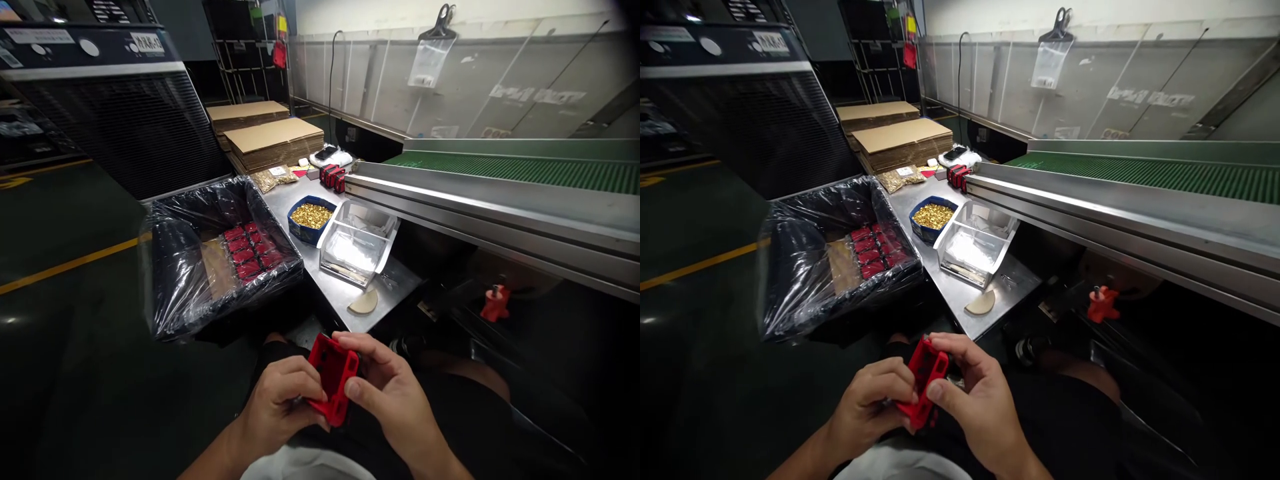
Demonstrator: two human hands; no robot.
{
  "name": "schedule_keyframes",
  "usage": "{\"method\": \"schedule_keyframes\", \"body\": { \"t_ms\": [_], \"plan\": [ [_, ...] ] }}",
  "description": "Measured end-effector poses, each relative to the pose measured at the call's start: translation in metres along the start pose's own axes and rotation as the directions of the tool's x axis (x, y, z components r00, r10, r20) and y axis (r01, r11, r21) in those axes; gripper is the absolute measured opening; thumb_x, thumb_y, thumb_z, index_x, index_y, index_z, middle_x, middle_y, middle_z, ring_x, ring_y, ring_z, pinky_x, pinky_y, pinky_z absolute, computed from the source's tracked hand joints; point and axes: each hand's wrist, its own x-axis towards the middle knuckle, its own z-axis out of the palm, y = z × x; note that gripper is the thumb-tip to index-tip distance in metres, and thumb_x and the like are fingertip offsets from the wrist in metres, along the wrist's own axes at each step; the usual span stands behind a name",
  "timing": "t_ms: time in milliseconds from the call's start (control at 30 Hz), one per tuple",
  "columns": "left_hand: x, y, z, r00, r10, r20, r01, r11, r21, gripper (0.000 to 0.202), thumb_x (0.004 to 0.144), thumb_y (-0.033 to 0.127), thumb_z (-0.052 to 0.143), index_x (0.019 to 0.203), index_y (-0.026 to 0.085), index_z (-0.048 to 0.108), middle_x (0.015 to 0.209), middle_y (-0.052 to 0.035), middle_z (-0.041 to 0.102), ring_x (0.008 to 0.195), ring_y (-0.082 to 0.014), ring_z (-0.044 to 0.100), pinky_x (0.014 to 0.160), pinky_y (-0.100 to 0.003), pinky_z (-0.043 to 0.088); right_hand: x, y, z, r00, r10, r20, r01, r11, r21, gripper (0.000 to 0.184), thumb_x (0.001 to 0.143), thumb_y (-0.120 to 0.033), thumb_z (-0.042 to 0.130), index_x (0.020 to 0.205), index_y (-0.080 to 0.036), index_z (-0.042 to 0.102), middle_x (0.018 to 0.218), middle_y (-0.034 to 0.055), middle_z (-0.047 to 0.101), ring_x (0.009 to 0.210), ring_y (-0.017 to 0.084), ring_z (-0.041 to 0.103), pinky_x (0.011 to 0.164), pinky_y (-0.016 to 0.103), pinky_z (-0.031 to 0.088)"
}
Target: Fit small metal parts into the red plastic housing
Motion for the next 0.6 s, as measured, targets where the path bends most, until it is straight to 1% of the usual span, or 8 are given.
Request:
{"method": "schedule_keyframes", "body": {
  "t_ms": [100, 233, 267, 333, 433, 500, 567, 600],
  "plan": [
    [0.000, -0.001, 0.001, 1.000, 0.018, -0.009, -0.018, 1.000, -0.009, 0.010, 0.074, 0.019, 0.082, 0.081, 0.019, 0.075, 0.079, -0.0070, 0.072, 0.068, -0.0146, 0.064, 0.064, -0.024, 0.048, 0.000, 0.002, 0.000, 0.998, -0.010, -0.055, 0.008, 0.999, -0.037, 0.027, 0.086, -0.041, 0.068, 0.110, -0.029, 0.072, 0.127, 0.0069, 0.067, 0.118, 0.027, 0.061, 0.108, 0.043, 0.046],
    [0.000, -0.001, 0.002, 1.000, 0.007, -0.025, -0.009, 0.996, -0.091, 0.010, 0.075, 0.020, 0.082, 0.083, 0.021, 0.076, 0.078, -0.0068, 0.073, 0.069, -0.0159, 0.064, 0.065, -0.025, 0.049, 0.002, 0.005, -0.002, 0.987, 0.057, -0.151, -0.055, 0.998, 0.012, 0.038, 0.096, -0.050, 0.047, 0.107, -0.026, 0.074, 0.119, 0.0094, 0.072, 0.113, 0.027, 0.064, 0.106, 0.046, 0.047],
    [-0.001, -0.001, 0.003, 1.000, -0.002, -0.031, -0.002, 0.993, -0.117, 0.008, 0.076, 0.021, 0.081, 0.083, 0.021, 0.076, 0.077, -0.0069, 0.073, 0.069, -0.0163, 0.064, 0.064, -0.026, 0.048, 0.002, 0.006, -0.003, 0.987, 0.058, -0.150, -0.056, 0.998, 0.019, 0.039, 0.095, -0.051, 0.047, 0.107, -0.025, 0.074, 0.117, 0.0096, 0.072, 0.111, 0.028, 0.065, 0.105, 0.046, 0.047],
    [-0.002, -0.001, 0.003, 0.999, -0.010, -0.039, 0.004, 0.989, -0.149, 0.008, 0.076, 0.022, 0.081, 0.083, 0.021, 0.076, 0.076, -0.0070, 0.072, 0.068, -0.0166, 0.064, 0.063, -0.026, 0.047, 0.001, 0.006, -0.003, 0.994, 0.029, -0.101, -0.031, 0.999, -0.018, 0.035, 0.089, -0.051, 0.059, 0.110, -0.026, 0.072, 0.117, 0.0088, 0.071, 0.110, 0.028, 0.064, 0.103, 0.044, 0.049],
    [-0.002, -0.003, 0.005, 0.999, -0.016, -0.032, 0.011, 0.987, -0.157, 0.007, 0.076, 0.022, 0.081, 0.082, 0.021, 0.077, 0.074, -0.0065, 0.071, 0.066, -0.0156, 0.062, 0.062, -0.025, 0.046, 0.001, 0.007, -0.003, 0.999, -0.007, -0.053, 0.002, 0.995, -0.099, 0.039, 0.080, -0.044, 0.074, 0.116, -0.030, 0.067, 0.118, 0.0064, 0.070, 0.109, 0.026, 0.064, 0.100, 0.040, 0.050],
    [-0.002, -0.004, 0.009, 0.998, -0.044, -0.035, 0.036, 0.979, -0.199, 0.008, 0.076, 0.026, 0.082, 0.080, 0.020, 0.077, 0.073, -0.0064, 0.071, 0.066, -0.0157, 0.062, 0.062, -0.025, 0.046, 0.003, 0.010, -0.003, 0.994, 0.012, -0.109, -0.023, 0.995, -0.096, 0.031, 0.087, -0.046, 0.065, 0.112, -0.029, 0.069, 0.117, 0.0069, 0.070, 0.108, 0.025, 0.065, 0.098, 0.040, 0.051],
    [-0.002, -0.006, 0.014, 0.990, -0.116, -0.083, 0.087, 0.952, -0.294, 0.014, 0.075, 0.030, 0.083, 0.073, 0.020, 0.074, 0.070, -0.0053, 0.069, 0.066, -0.0160, 0.062, 0.063, -0.026, 0.046, 0.005, 0.015, -0.004, 0.988, 0.040, -0.147, -0.050, 0.997, -0.064, 0.033, 0.092, -0.050, 0.055, 0.113, -0.028, 0.068, 0.118, 0.0080, 0.070, 0.113, 0.026, 0.064, 0.100, 0.042, 0.049],
    [-0.002, -0.007, 0.017, 0.978, -0.173, -0.117, 0.122, 0.927, -0.354, 0.018, 0.074, 0.032, 0.084, 0.069, 0.020, 0.072, 0.068, -0.0042, 0.068, 0.066, -0.0157, 0.061, 0.063, -0.025, 0.046, 0.006, 0.018, -0.006, 0.990, 0.038, -0.135, -0.047, 0.997, -0.063, 0.037, 0.091, -0.052, 0.056, 0.119, -0.029, 0.065, 0.122, 0.0082, 0.069, 0.118, 0.027, 0.061, 0.104, 0.043, 0.047]
  ]
}}
